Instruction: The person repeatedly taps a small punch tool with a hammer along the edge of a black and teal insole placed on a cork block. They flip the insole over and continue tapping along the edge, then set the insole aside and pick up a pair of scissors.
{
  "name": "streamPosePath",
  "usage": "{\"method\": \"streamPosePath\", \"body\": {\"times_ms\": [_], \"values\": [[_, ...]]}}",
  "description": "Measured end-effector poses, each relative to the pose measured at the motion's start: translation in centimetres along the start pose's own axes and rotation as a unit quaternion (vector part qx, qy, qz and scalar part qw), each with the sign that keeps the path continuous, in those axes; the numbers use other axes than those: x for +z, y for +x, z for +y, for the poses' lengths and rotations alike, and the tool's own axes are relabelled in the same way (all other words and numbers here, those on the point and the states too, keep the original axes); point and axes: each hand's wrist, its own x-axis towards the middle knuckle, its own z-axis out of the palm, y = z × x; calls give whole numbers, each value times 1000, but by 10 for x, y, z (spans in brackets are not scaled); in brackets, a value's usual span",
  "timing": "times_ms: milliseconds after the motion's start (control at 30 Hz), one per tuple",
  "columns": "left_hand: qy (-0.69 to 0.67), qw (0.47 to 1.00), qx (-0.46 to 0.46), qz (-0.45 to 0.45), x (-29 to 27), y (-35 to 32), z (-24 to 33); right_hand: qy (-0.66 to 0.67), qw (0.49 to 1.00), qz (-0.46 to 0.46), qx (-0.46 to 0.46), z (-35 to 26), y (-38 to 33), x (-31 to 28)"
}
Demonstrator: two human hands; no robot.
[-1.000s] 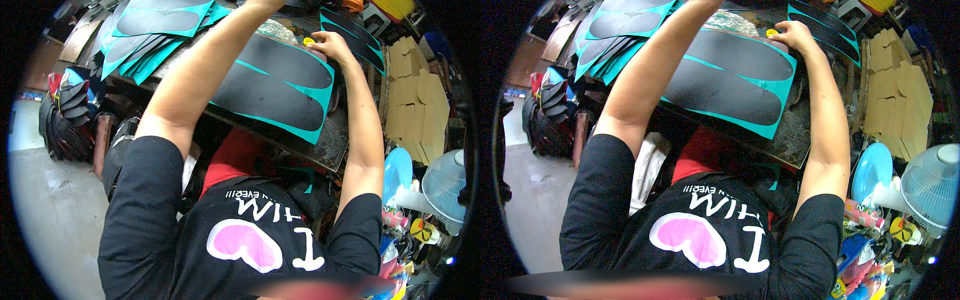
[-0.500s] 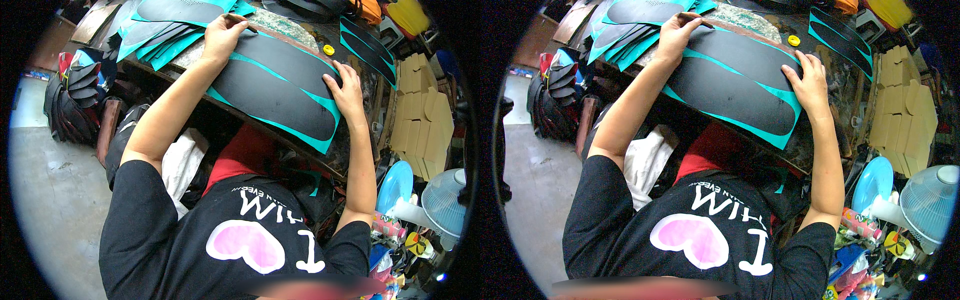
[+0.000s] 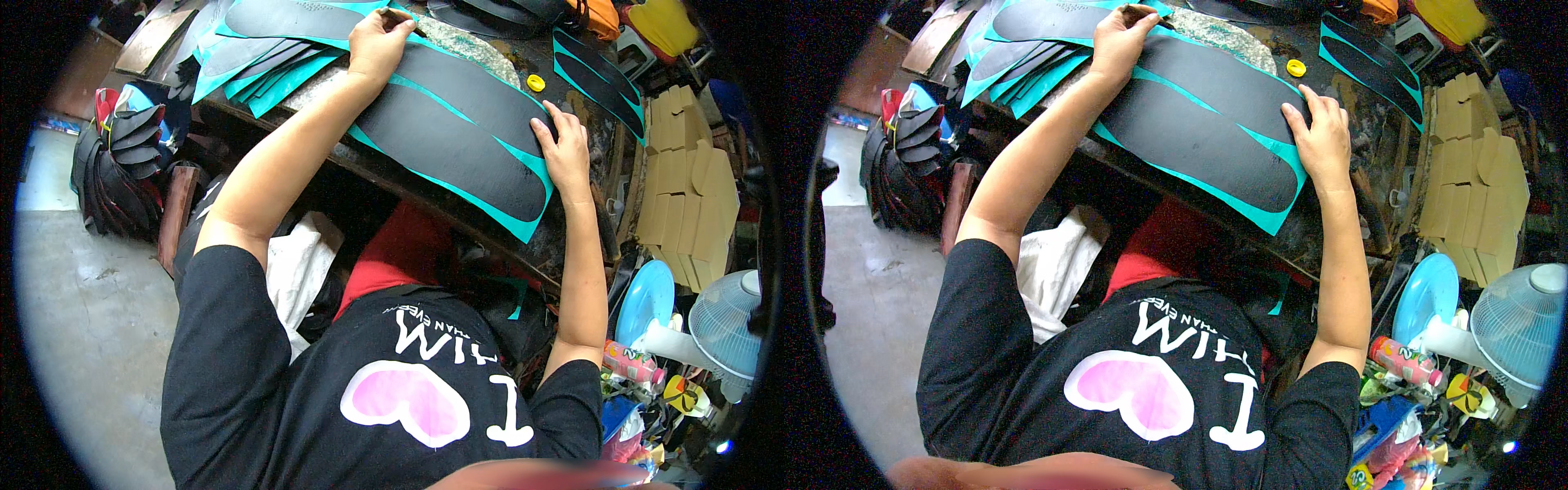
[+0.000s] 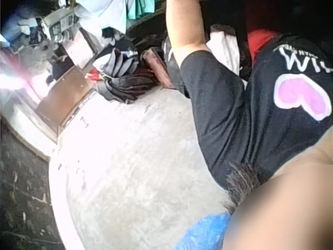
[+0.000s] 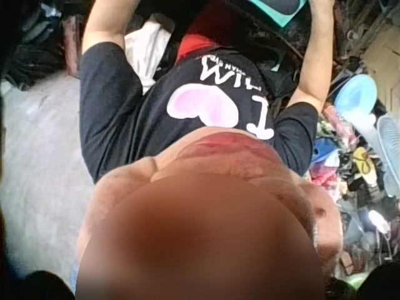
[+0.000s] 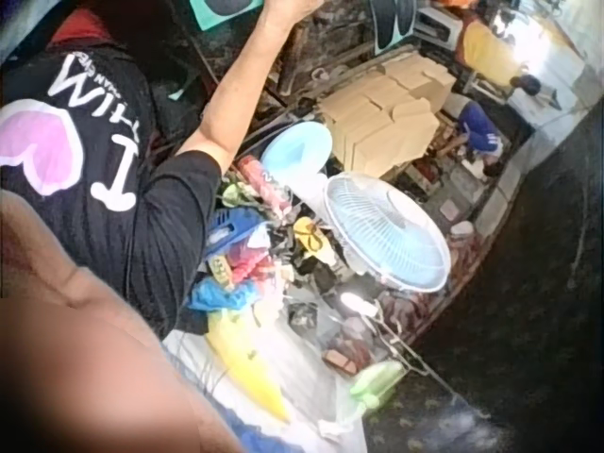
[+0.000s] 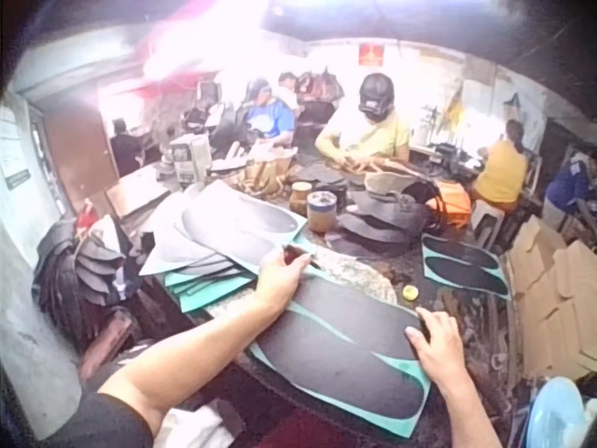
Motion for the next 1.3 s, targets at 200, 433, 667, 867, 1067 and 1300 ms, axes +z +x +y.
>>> {"method": "streamPosePath", "body": {"times_ms": [200,433,667,867,1067,1300], "values": [[-66,994,57,-63,-2,-2,26,141,989,36,38,8,0,-21],[-122,983,-61,-119,12,-20,14,-48,973,-129,184,50,-74,-83],[-126,986,-79,-72,17,-19,5,149,920,28,362,28,-67,-80],[207,971,103,-65,23,-16,16,270,958,56,82,-41,-16,-94],[290,920,253,-78,42,-25,27,284,932,198,-105,-107,28,-92],[84,994,71,-2,36,-22,9,14,998,64,18,-76,24,-44]]}}
